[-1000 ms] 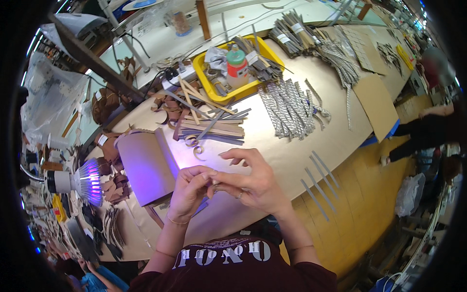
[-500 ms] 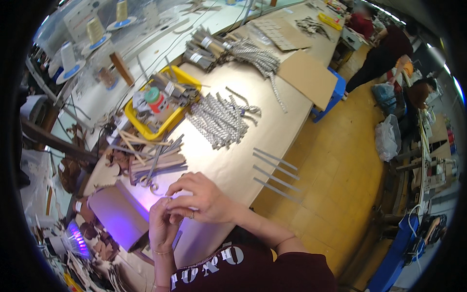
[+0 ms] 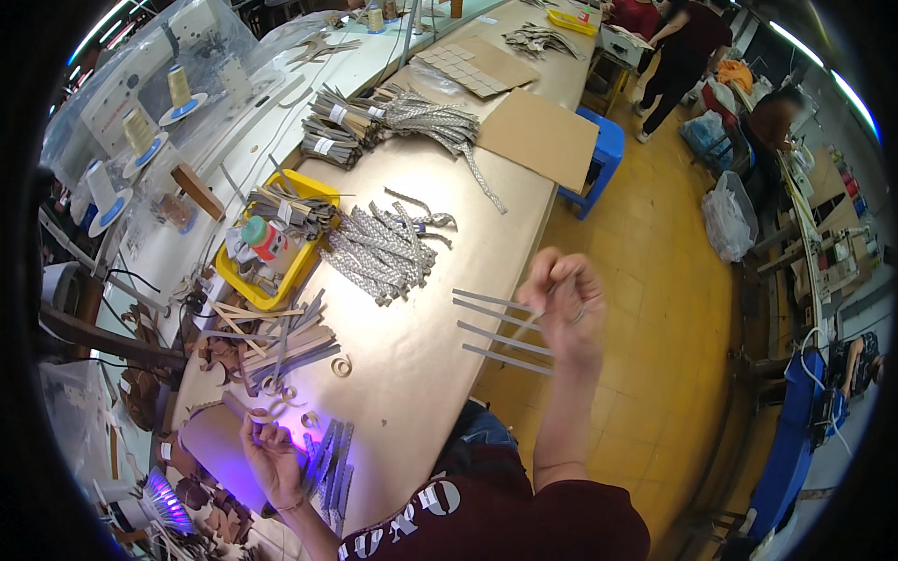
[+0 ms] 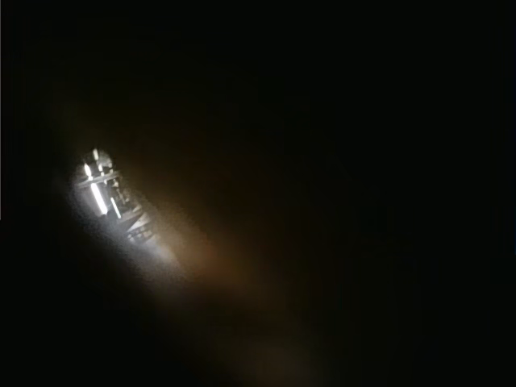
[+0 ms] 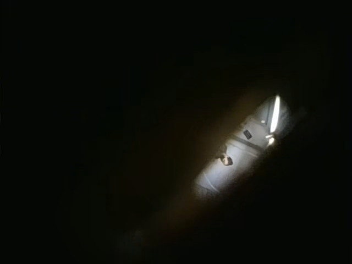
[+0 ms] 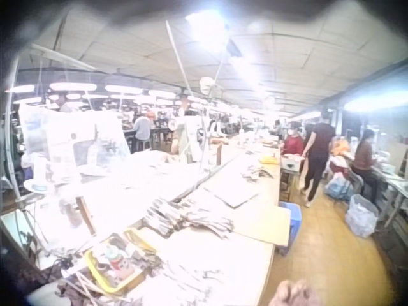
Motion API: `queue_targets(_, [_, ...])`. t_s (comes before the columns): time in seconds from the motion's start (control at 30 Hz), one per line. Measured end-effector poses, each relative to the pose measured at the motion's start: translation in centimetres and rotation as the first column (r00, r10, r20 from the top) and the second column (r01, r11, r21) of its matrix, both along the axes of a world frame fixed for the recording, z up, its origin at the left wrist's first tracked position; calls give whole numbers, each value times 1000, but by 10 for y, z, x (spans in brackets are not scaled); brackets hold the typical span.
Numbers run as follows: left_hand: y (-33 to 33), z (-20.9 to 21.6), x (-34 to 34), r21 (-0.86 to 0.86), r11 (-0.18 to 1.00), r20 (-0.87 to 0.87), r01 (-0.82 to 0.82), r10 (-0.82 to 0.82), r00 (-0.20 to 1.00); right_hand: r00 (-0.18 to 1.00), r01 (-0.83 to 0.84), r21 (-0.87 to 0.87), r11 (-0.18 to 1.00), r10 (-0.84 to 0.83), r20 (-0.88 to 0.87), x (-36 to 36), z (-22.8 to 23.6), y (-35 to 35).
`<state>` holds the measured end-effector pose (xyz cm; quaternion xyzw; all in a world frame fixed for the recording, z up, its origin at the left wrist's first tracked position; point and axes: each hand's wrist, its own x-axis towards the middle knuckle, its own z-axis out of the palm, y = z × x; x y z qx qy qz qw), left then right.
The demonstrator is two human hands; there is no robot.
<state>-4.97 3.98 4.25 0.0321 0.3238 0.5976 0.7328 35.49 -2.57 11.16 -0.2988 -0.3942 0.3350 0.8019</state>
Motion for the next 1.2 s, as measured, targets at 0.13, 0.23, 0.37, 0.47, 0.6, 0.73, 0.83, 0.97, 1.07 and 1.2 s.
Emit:
queue_targets(0.13, [-9,-7,5,164,986,-171,31,-2,985,850,372,-496,784,-73,521,37,-22,1])
queue_targets(0.23, [-17,-9,19,140,990,-410,26,34,911,666,487,-633,602,213,715,46,-64,24])
queue_targets(0.37, [-23,-3,30,210,967,-543,142,-6,840,768,421,-763,491,255,588,46,-100,51])
queue_targets(0.47, [-23,1,31,196,971,-580,137,2,814,797,417,-799,433,249,550,43,-109,64])
queue_targets(0.6, [-22,-3,32,164,977,-601,133,-7,799,809,440,-819,368,234,540,40,-114,74])
queue_targets(0.73, [-18,-5,32,159,976,-626,148,-17,780,664,637,-744,203,346,663,38,-115,80])
queue_targets(0.83, [-13,-7,36,155,976,-656,150,-11,755,508,802,-594,60,454,732,37,-110,84])
queue_targets(0.97, [-10,-16,37,174,968,-845,181,52,532,397,891,-454,-14,512,762,32,-107,79])
queue_targets(1.07, [-6,-28,34,199,952,-961,234,143,236,236,967,-250,-38,488,840,23,-113,70])
queue_targets(1.2, [-6,-38,24,92,961,-964,259,151,-218,111,990,-134,42,353,929,11,-116,65])
